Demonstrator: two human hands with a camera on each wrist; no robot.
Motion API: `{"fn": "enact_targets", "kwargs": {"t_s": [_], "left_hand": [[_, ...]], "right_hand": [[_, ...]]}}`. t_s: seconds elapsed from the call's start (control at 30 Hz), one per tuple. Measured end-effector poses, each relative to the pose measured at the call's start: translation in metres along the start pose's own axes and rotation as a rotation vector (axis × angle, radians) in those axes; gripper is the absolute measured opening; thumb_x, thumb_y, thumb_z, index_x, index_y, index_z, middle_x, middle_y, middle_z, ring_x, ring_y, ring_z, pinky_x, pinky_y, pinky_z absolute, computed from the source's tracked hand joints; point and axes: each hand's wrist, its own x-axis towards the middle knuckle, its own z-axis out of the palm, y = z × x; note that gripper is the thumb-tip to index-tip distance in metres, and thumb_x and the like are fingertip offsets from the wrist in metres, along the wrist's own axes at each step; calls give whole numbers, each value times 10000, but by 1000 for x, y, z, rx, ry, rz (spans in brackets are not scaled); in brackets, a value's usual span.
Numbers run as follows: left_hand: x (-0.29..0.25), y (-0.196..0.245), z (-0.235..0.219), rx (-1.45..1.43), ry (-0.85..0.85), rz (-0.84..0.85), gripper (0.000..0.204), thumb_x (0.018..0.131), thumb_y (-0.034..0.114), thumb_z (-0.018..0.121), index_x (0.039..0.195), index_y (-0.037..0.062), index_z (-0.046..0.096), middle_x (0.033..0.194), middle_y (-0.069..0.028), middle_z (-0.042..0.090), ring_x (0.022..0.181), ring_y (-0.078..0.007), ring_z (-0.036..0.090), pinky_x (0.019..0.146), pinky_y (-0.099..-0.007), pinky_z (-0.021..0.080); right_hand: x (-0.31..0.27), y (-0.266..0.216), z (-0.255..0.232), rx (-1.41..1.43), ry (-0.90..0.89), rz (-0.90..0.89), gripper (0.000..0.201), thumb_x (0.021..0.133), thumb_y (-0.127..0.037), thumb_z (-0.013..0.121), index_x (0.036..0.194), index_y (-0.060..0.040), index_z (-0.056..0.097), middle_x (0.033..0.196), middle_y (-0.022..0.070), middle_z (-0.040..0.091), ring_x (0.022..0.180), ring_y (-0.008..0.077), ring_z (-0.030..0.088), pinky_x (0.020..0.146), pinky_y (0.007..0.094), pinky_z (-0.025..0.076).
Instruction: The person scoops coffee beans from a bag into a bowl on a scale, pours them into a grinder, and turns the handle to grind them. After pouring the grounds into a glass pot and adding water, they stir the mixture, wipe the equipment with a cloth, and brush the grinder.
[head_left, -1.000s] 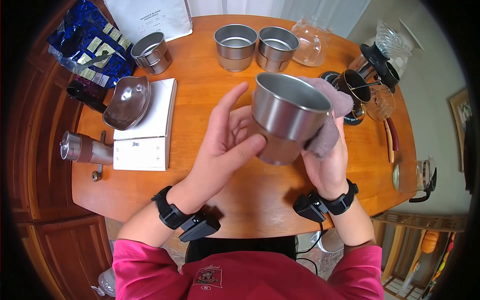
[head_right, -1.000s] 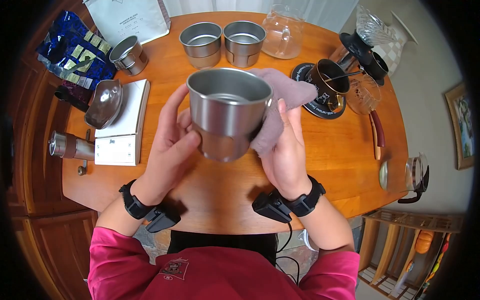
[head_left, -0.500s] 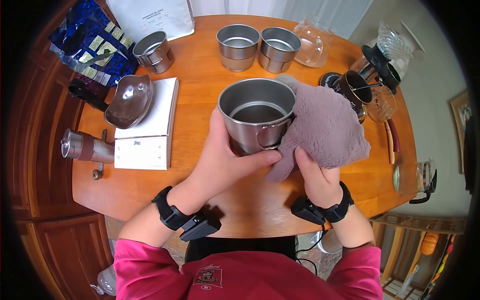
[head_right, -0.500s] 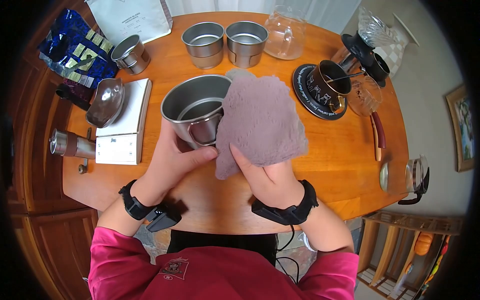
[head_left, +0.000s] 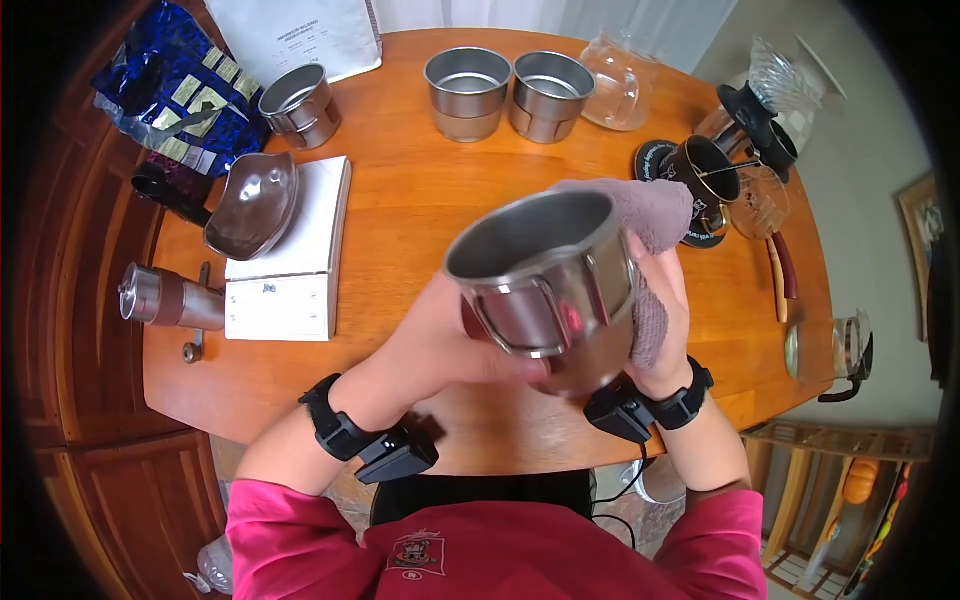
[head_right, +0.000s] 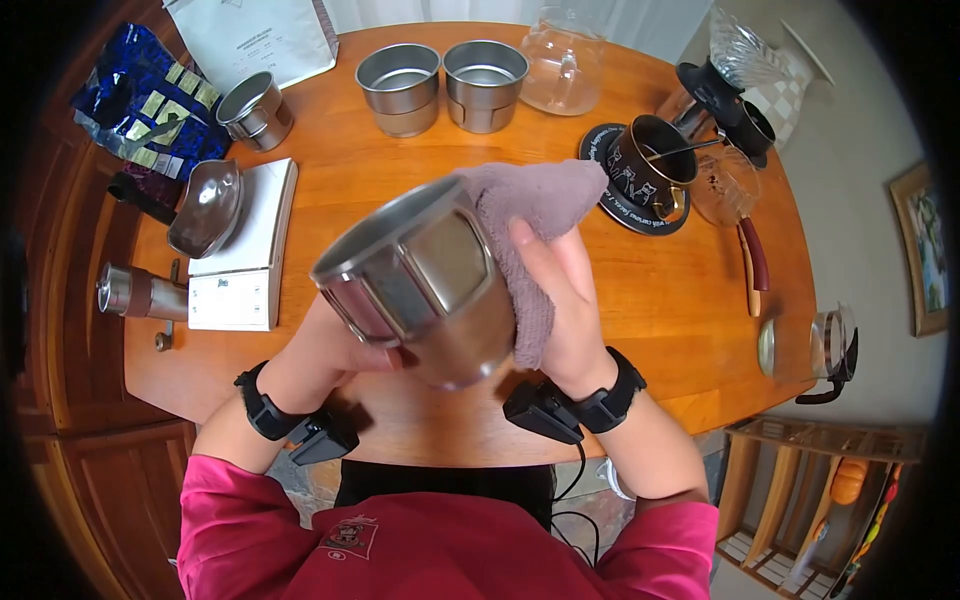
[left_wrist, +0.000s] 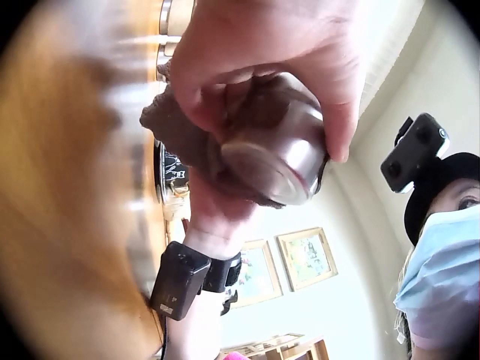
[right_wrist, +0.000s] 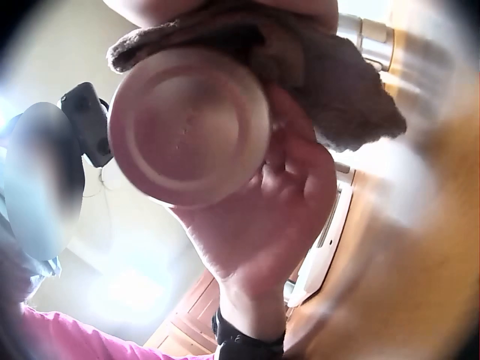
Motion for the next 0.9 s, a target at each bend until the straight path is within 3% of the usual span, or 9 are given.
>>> {"fn": "enact_targets", "kwargs": {"t_s": [0.2,0.37,0.5,0.53,0.6,0.7,0.73,0.83,0.9], "left_hand": [[2,-6,-10,-45,138,246,712,613,62,789,1220,27,417,1158,-73,526,1064,-142,502,901,-313,418],[-3,-5,-8,572,362,293,856,564,200,842,1250,22,363,1151,-106,517,1069,-206,508,904,-323,411],[-2,-20,-21,899,197,420,904,555,205,838,1282,23,331,1245,-144,428,1126,-263,459,948,-356,363],[0,-18,-12,758,173,464,847,568,192,821,1262,18,368,1207,-146,461,1106,-269,471,936,-354,370],[9,-18,-10,895,127,834,788,577,178,810,1232,7,407,1163,-152,492,1098,-269,477,921,-358,376],[3,-10,-1,873,385,544,733,575,159,806,1185,-11,440,1133,-144,513,1049,-250,505,888,-350,391],[5,-5,0,1088,442,737,744,562,149,814,1177,-6,425,1128,-131,513,1025,-235,517,890,-337,386],[9,-20,-18,973,532,543,794,537,135,823,1193,14,392,1124,-129,490,1035,-251,495,895,-349,379],[14,-16,-16,1061,518,770,848,513,129,832,1210,32,360,1121,-131,460,1054,-276,459,897,-367,375]], "right_hand": [[-1,3,8,16,49,34,371,931,-150,423,1267,-7,362,1215,97,469,1104,158,453,932,303,366],[-10,9,8,175,-33,272,386,931,-161,416,1287,-25,350,1205,91,481,1080,168,486,895,305,406],[-8,13,-9,302,-133,319,444,924,-256,395,1288,-4,356,1269,122,442,1139,211,465,940,339,396],[-9,1,9,-138,-108,134,428,928,-278,385,1266,-16,404,1264,100,453,1126,186,476,933,310,405],[-5,16,-8,-12,-193,131,352,946,-194,394,1257,-28,389,1194,89,496,1072,173,504,911,315,414],[-4,16,-7,499,-86,451,359,956,-214,380,1267,-35,367,1215,84,478,1089,168,485,915,313,407],[-3,15,-3,499,-88,451,359,956,-214,380,1267,-35,367,1215,84,478,1089,168,485,915,313,407],[-3,13,0,95,22,342,373,957,-230,385,1278,-46,339,1231,71,459,1105,152,461,936,306,373],[-3,11,2,36,28,204,376,955,-226,388,1281,-44,339,1234,69,457,1111,150,457,941,306,366]]}}
